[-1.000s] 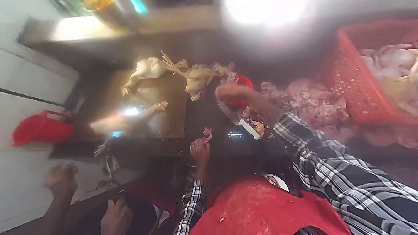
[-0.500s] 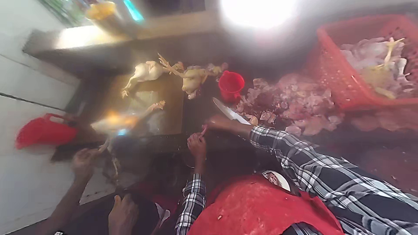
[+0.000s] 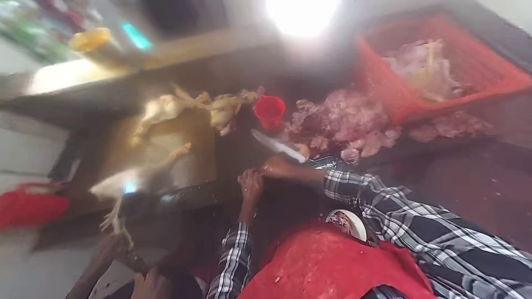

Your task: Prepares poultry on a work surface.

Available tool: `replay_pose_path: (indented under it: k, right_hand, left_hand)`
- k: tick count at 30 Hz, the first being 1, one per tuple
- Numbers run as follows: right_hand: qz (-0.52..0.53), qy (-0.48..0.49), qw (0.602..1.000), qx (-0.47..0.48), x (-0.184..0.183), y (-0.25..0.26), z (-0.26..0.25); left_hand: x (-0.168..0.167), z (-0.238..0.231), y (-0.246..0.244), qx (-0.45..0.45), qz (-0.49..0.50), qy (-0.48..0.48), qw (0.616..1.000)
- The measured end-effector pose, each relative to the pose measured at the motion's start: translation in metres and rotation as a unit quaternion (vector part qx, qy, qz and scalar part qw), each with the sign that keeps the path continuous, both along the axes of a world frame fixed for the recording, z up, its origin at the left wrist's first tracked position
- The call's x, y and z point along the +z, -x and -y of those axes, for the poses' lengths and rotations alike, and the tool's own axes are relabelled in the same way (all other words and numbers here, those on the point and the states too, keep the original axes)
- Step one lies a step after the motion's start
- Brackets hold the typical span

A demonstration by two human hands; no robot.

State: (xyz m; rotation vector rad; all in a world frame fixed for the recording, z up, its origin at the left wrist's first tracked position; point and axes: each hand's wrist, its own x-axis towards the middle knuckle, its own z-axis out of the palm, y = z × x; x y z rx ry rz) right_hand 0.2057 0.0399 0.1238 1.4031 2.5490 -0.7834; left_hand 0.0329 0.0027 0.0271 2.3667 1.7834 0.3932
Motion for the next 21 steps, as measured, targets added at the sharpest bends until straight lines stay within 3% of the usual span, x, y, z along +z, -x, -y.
replay_pose_path:
  k: [3, 6, 8, 10, 12, 14, 16, 18, 21]
  right_hand:
    - [-0.041, -0.008, 0.998, -0.047, -0.016, -0.036, 0.021]
    - [-0.112, 0.021, 0.982, -0.150, -0.026, -0.102, 0.037]
    - [-0.197, 0.031, 0.946, -0.254, -0.024, -0.173, 0.057]
    - [-0.229, 0.019, 0.885, -0.405, 0.003, -0.255, 0.087]
    - [-0.146, -0.043, 0.816, -0.558, 0.027, -0.339, 0.116]
    - [-0.060, -0.133, 0.768, -0.624, 0.046, -0.406, 0.140]
    - [-0.025, -0.128, 0.755, -0.642, 0.084, -0.439, 0.148]
    - [-0.017, -0.092, 0.762, -0.641, 0.119, -0.442, 0.151]
    - [0.029, -0.174, 0.760, -0.625, 0.084, -0.444, 0.146]
  left_hand:
    - [0.004, 0.001, -0.008, -0.012, 0.027, -0.043, 0.999]
    - [-0.008, -0.004, -0.004, 0.043, 0.072, -0.079, 0.993]
    - [-0.016, -0.009, 0.001, 0.078, 0.093, -0.085, 0.989]
    - [-0.020, -0.012, 0.004, 0.079, 0.119, -0.093, 0.985]
    - [-0.025, -0.011, 0.005, 0.058, 0.127, -0.108, 0.984]
    - [-0.028, -0.011, 0.007, 0.040, 0.118, -0.114, 0.986]
    - [-0.032, -0.010, 0.009, 0.057, 0.107, -0.107, 0.987]
    - [-0.030, -0.008, 0.008, 0.087, 0.099, -0.100, 0.986]
    - [-0.022, -0.010, -0.001, 0.118, 0.059, -0.096, 0.987]
